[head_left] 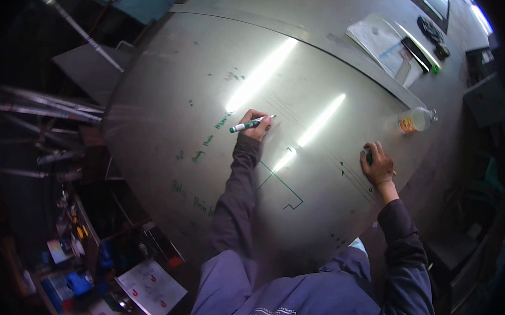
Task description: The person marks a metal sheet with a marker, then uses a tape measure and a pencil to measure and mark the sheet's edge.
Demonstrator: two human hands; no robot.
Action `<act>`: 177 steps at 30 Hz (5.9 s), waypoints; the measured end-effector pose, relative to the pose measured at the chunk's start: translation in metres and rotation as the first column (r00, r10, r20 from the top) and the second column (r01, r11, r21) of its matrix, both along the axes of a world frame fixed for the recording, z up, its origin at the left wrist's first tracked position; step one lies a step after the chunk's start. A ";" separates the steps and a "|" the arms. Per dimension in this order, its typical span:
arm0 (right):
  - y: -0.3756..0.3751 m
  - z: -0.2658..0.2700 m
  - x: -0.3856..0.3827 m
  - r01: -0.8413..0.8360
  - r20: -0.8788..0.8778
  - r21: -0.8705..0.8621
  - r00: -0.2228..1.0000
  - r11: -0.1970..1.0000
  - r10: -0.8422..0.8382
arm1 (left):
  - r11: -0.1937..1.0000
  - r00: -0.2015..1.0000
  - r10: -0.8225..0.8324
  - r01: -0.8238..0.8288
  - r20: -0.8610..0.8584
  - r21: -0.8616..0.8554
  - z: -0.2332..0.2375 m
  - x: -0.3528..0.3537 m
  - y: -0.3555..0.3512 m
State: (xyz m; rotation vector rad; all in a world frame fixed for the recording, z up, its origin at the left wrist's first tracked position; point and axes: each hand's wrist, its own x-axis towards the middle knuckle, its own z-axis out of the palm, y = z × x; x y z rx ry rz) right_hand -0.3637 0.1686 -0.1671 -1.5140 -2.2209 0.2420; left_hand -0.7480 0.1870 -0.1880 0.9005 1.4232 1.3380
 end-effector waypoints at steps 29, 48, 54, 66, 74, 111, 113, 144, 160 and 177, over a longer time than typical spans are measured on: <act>-0.034 0.012 0.095 -0.432 -0.509 -0.419 0.840 0.799 0.188 | 0.732 0.732 0.681 -0.680 0.018 -0.049 0.082 0.310 -0.323; -0.140 0.101 0.130 -0.784 -0.745 -0.613 0.614 0.096 0.261 | 0.719 0.716 0.695 -0.695 0.064 -0.032 0.138 0.397 -0.312; -0.143 0.109 0.129 -0.819 -0.772 -0.569 0.563 0.073 0.297 | 0.731 0.728 0.683 -0.682 0.056 -0.042 0.140 0.407 -0.317; -0.116 0.147 0.142 -0.724 -0.829 -0.526 0.554 -0.447 0.078 | 0.915 0.926 0.370 -0.349 -0.079 0.200 0.166 0.425 -0.296; -0.091 0.148 0.156 -0.692 -0.753 -0.645 0.647 -0.324 0.115 | 0.960 0.947 0.241 -0.266 0.214 0.094 0.122 0.410 -0.253; 0.228 0.099 0.405 -0.225 -0.606 -0.751 0.609 0.621 -0.512 | 0.674 0.639 -0.692 0.407 -0.335 -0.617 0.049 0.377 0.258; 0.242 0.114 0.398 -0.294 -0.655 -0.740 0.521 0.605 -0.547 | 0.801 0.791 -0.488 0.237 -0.369 -0.550 0.059 0.365 0.250; 0.402 0.043 0.362 -0.139 -0.376 -0.298 0.926 0.945 0.018 | 0.707 0.696 -0.704 0.705 0.144 0.047 0.273 0.509 0.042; 0.483 0.018 0.381 -0.077 0.062 -0.107 0.995 0.991 0.084 | 0.968 0.926 -0.243 0.250 0.289 0.013 0.254 0.542 0.001; 0.354 0.122 0.302 -0.803 -0.783 -0.501 0.263 0.322 -0.564 | 0.940 0.906 0.252 -0.145 0.340 -0.310 0.204 0.519 -0.031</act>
